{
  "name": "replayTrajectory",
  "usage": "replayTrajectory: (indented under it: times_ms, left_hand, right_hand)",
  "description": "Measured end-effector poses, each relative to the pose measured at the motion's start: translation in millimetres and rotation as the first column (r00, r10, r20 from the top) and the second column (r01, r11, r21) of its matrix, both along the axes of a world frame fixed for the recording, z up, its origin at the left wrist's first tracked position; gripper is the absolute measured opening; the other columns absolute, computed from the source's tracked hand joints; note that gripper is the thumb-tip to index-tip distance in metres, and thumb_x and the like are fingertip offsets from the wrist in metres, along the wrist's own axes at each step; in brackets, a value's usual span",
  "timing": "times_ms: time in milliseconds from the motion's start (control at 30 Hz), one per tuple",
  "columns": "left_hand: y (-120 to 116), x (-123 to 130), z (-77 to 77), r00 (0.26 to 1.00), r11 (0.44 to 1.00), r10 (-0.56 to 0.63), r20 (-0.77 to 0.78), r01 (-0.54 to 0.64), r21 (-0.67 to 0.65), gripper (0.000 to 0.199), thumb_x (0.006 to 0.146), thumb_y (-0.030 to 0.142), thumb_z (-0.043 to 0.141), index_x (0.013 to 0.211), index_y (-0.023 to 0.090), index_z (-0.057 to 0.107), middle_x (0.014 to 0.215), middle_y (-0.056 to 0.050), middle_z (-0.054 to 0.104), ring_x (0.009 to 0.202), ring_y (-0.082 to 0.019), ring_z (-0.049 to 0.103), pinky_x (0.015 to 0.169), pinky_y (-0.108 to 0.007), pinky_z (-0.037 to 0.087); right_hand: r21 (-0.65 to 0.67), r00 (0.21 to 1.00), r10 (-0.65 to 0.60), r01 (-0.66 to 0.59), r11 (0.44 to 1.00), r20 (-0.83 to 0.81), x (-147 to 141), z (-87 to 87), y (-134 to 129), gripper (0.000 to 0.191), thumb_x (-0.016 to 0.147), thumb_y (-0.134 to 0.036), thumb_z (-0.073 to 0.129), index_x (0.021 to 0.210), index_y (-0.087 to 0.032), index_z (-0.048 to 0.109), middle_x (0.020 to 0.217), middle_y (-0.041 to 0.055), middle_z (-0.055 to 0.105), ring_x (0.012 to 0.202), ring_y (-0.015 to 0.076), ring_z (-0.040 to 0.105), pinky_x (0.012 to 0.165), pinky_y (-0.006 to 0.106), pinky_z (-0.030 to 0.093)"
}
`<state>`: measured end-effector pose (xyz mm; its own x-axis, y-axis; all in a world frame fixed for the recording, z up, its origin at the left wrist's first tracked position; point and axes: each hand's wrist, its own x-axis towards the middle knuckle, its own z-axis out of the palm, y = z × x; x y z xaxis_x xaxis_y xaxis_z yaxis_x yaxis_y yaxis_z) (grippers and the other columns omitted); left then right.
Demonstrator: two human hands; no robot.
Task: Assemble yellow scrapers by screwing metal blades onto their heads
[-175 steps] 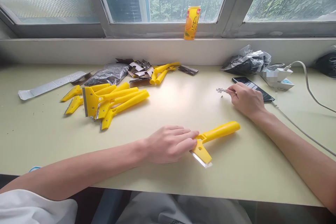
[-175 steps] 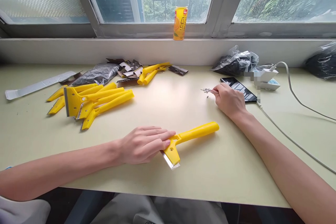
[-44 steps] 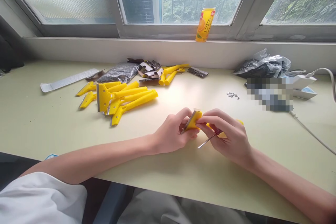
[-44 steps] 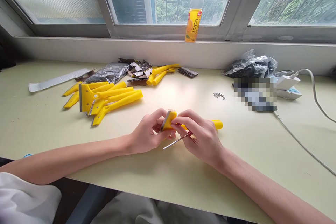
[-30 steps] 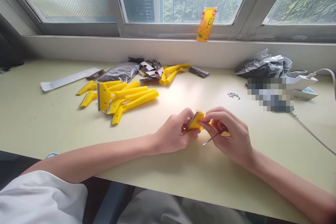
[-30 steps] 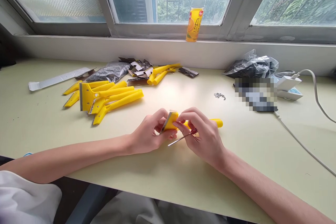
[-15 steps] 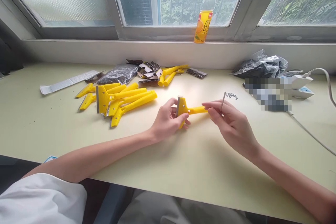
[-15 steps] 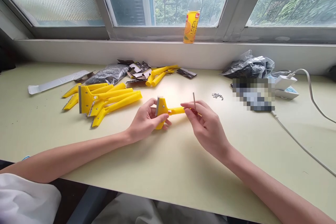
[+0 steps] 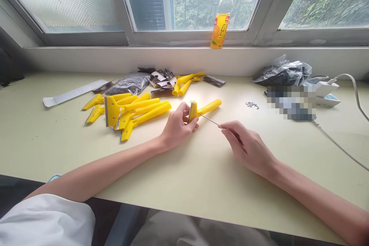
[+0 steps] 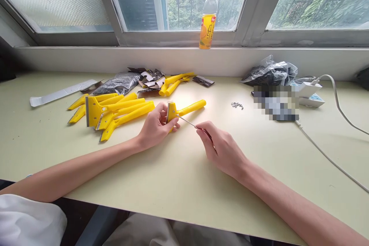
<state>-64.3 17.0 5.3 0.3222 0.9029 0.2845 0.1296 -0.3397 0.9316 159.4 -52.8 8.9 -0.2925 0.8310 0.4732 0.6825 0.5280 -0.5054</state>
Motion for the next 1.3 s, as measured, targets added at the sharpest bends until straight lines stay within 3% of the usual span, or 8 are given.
replayTrajectory:
  times_ms: [100,300,1300]
  left_hand:
    - [-1.1,0.3,0.1,1.000,1.000,-0.005,-0.030,0.005,0.025,0.032,0.088,0.035,0.068,0.088,0.021,0.039,0.088,-0.002,0.067,0.070,-0.016,0.072,0.058,-0.025,0.058]
    - [-2.8,1.0,-0.5,0.999,0.999,-0.004,-0.047,0.007,0.054,0.032,0.088,0.034,0.067,0.086,0.021,0.037,0.087,-0.001,0.067,0.070,-0.016,0.072,0.060,-0.025,0.057]
    - [-3.1,1.3,-2.3,0.997,0.995,0.000,-0.081,0.008,0.098,0.029,0.089,0.031,0.065,0.088,0.022,0.036,0.085,0.000,0.064,0.067,-0.014,0.070,0.056,-0.024,0.057]
  right_hand:
    - [0.092,1.000,0.001,0.001,0.996,-0.019,-1.3,-4.3,1.5,0.017,0.103,-0.029,0.045,0.109,-0.022,0.060,0.064,-0.0040,0.053,0.048,0.0096,0.039,0.047,0.024,0.033]
    - [0.122,0.999,0.016,-0.011,0.992,-0.043,-3.5,-9.2,3.9,0.016,0.103,-0.024,0.047,0.111,-0.022,0.060,0.067,-0.0030,0.057,0.048,0.0086,0.039,0.046,0.024,0.032]
    - [0.108,0.998,-0.001,0.007,0.994,-0.058,-4.4,-12.1,4.4,0.014,0.102,-0.022,0.048,0.108,-0.020,0.061,0.065,-0.0059,0.048,0.050,0.0077,0.033,0.050,0.022,0.032]
